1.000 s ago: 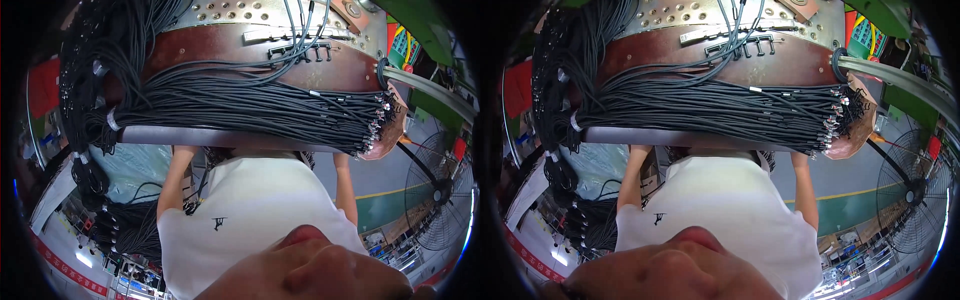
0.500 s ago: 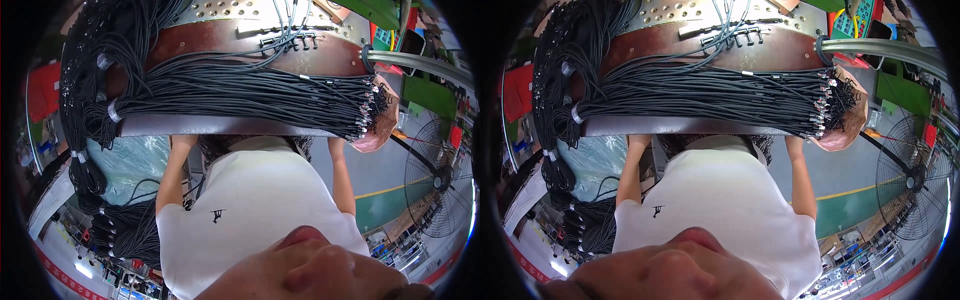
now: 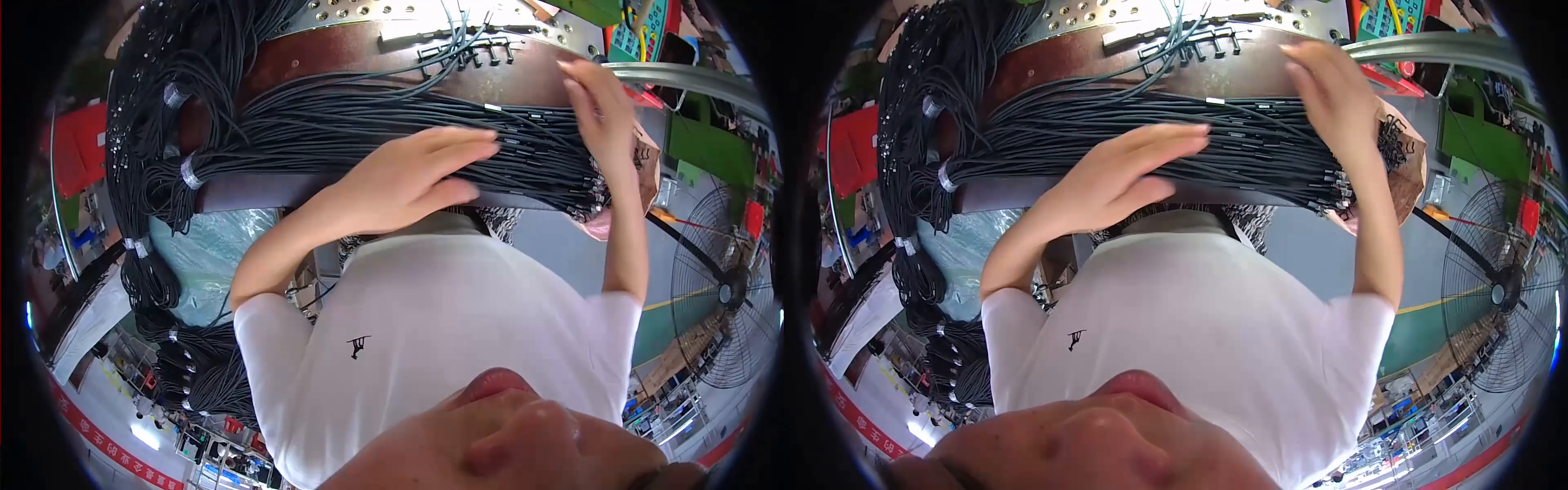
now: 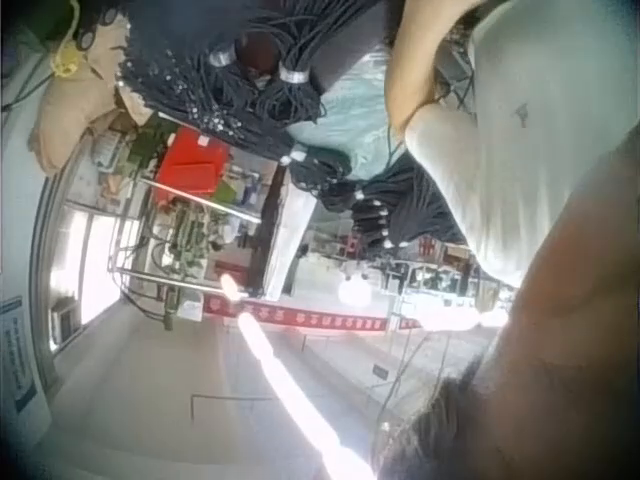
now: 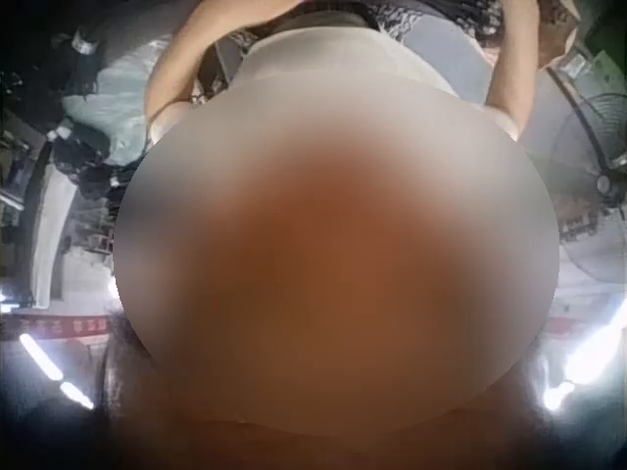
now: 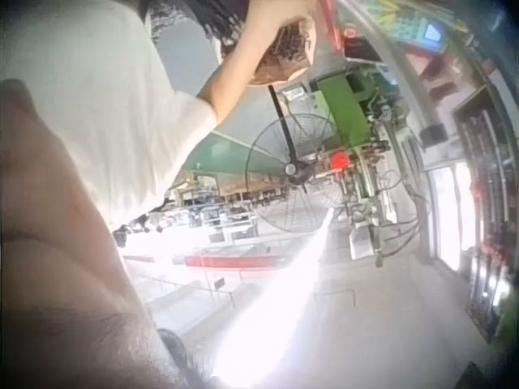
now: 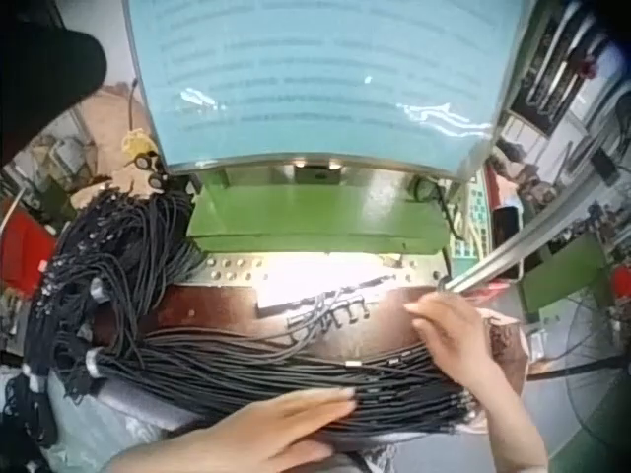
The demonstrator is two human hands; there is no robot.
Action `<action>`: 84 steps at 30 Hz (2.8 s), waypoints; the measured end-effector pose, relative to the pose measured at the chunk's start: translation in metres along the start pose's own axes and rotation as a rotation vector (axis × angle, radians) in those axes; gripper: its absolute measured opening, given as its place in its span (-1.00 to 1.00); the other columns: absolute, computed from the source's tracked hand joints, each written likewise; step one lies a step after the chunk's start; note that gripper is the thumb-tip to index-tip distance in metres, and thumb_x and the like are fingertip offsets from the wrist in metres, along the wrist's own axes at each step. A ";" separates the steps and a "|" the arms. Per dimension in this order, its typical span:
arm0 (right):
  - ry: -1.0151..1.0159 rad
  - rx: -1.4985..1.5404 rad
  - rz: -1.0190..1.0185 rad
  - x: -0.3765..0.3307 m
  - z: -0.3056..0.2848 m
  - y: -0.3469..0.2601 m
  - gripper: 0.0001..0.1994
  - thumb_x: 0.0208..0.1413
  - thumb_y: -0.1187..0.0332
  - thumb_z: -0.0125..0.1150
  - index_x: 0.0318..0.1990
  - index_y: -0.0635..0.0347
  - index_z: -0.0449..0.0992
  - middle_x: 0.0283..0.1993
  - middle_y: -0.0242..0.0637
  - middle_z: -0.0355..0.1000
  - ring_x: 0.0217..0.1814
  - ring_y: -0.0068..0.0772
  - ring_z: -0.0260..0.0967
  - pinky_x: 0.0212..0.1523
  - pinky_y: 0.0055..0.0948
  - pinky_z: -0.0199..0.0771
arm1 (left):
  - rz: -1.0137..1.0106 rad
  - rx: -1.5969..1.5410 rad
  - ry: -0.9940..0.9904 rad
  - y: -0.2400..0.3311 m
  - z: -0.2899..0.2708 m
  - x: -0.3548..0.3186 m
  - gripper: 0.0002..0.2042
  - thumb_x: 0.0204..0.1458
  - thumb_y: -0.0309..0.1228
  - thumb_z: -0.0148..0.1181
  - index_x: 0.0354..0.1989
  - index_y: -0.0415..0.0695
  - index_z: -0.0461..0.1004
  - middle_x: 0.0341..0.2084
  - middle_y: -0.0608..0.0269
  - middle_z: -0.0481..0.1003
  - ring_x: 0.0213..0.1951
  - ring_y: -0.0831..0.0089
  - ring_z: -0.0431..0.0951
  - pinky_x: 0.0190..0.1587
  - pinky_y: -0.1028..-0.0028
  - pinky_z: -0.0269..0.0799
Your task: Organizing bundles of black wires and connecting individual cable ends to a testing fixture board.
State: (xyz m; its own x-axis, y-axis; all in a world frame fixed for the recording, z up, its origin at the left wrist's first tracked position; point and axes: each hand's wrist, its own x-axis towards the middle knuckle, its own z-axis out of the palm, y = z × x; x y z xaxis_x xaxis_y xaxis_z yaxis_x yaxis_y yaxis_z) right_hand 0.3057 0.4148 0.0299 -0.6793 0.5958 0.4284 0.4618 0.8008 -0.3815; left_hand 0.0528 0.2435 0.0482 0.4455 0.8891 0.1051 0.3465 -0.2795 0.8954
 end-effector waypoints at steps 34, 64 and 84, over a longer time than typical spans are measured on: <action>-0.361 -0.114 -0.364 0.070 0.082 0.049 -0.71 0.19 0.18 -0.02 -0.07 0.06 0.53 -0.06 -0.21 0.46 -0.10 -0.13 0.41 -0.10 -0.26 0.41 | -0.199 0.090 -0.455 0.002 0.037 0.158 -0.59 0.13 -0.10 0.10 -0.27 -0.31 0.49 -0.68 0.14 0.44 -0.54 0.26 0.46 -0.42 0.33 0.35; 0.018 -0.118 -0.588 0.015 0.038 -0.067 -0.73 -0.16 0.37 0.20 -0.22 0.15 0.51 -0.27 -0.41 0.41 -0.25 -0.44 0.40 -0.17 -0.45 0.41 | -0.583 -1.374 0.449 -0.009 0.045 0.014 -0.71 0.27 -0.20 -0.04 -0.21 -0.23 0.42 -0.42 0.15 0.53 -0.43 0.48 0.56 -0.43 0.53 0.50; -0.381 -0.068 -0.258 0.037 0.045 -0.077 -0.79 -0.19 0.56 0.16 -0.30 0.17 0.44 -0.26 -0.32 0.38 -0.08 -0.26 0.38 -0.17 -0.38 0.43 | -0.415 -1.069 0.507 0.002 0.046 -0.002 -0.59 0.34 -0.17 -0.20 -0.18 -0.26 0.49 -0.76 0.44 0.27 -0.69 0.74 0.16 -0.60 0.66 0.10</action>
State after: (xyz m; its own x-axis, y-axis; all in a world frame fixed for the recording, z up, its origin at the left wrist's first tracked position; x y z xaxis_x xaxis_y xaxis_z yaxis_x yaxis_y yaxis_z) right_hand 0.2197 0.3728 0.0381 -0.9321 0.3220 0.1657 0.2781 0.9296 -0.2417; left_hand 0.0901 0.2250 0.0298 0.0138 0.9449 -0.3270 -0.5635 0.2775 0.7781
